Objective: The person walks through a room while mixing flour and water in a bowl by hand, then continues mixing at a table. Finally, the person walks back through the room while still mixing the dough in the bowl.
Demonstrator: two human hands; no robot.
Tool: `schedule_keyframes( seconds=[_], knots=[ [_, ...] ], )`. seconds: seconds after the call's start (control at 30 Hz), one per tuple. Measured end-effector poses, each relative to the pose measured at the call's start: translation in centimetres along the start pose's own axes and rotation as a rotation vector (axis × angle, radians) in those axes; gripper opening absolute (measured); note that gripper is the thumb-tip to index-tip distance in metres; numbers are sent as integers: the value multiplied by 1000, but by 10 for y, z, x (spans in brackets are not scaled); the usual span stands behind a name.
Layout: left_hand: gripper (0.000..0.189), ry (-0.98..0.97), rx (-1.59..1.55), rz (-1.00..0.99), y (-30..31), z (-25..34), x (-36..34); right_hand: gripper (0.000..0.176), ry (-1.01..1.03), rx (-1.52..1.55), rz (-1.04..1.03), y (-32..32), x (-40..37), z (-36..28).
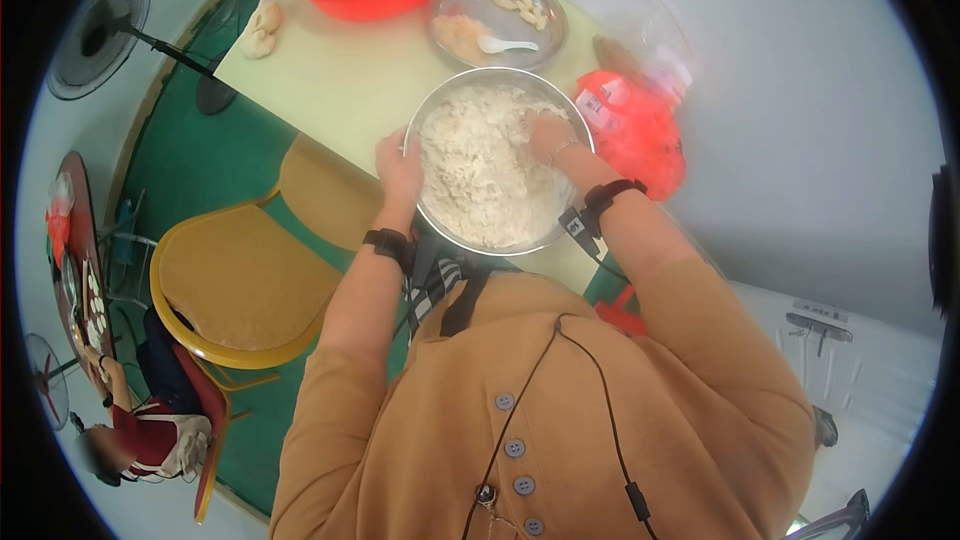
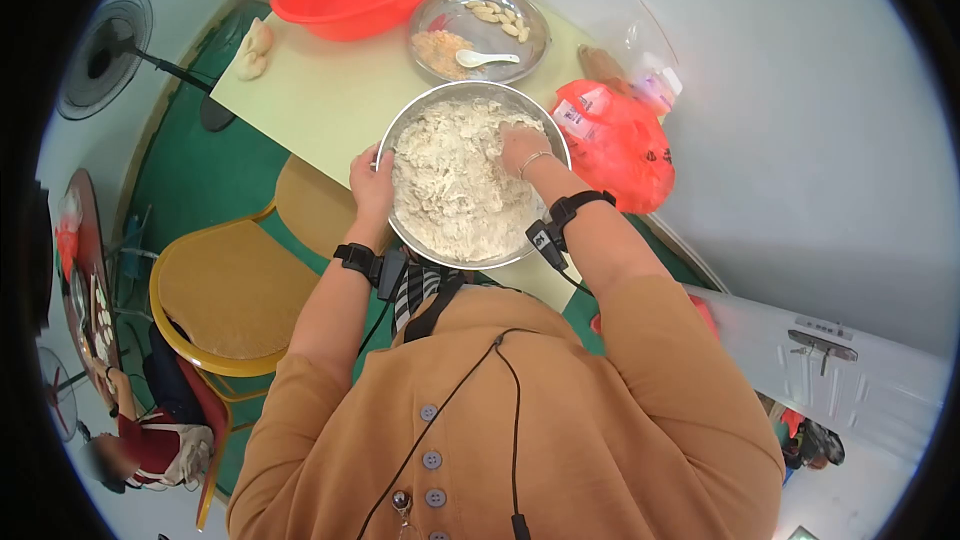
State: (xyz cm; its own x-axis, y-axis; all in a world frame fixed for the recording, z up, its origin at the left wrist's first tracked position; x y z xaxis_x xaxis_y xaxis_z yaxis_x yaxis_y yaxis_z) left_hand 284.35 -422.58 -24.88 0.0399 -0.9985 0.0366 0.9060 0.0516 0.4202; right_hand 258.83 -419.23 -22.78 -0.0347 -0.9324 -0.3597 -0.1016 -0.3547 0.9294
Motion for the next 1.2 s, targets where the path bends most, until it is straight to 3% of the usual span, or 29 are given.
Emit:
schedule_keyframes(
  seconds=[0.17,0.5,0.57,0.6,0.67,0.7,0.77,0.87,1.03,1.1,1.13,1.2],
  knots=[
    [26,27,37,20,2,5,-5,46,-205,113,-171,-9,-39,6],
    [29,135,54,93,4,11,-36,59,-290,402,-295,-43,-87,-25],
    [29,144,42,114,2,6,-44,58,-371,695,-259,-61,-85,-23],
    [29,154,29,136,1,3,-47,58,-370,698,-261,-73,-82,-25],
    [29,177,18,139,0,1,-50,53,-529,1282,-234,-86,-77,-37],
    [29,201,3,141,-1,0,-52,53,-529,1284,-236,-90,-78,-39],
    [28,200,-10,142,0,1,-53,46,-645,1735,-127,-47,-92,-61],
    [27,191,-9,140,-1,1,-55,42,-638,1995,-70,-53,-75,-64],
    [25,179,-20,143,0,3,-57,41,-547,1881,90,-12,-59,-69],
    [25,176,-27,144,-1,0,-57,41,-565,1597,194,17,-60,-73],
    [25,174,-28,148,-1,-1,-56,41,-560,1597,193,15,-52,-71],
    [25,172,11,135,-1,-3,-55,43,-358,1398,312,7,-26,-62]
  ],
)
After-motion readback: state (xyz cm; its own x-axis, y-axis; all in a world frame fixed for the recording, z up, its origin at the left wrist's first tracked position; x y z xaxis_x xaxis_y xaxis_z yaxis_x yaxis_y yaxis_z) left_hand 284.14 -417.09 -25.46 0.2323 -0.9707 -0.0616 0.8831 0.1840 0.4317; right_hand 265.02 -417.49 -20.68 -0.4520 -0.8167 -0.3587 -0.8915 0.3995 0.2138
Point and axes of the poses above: each hand's wrist, its own x-axis towards the middle knuckle, its own y-axis out of the back of the hand, z = x × y, the point moved 3 cm from there along x, towards the middle knuckle
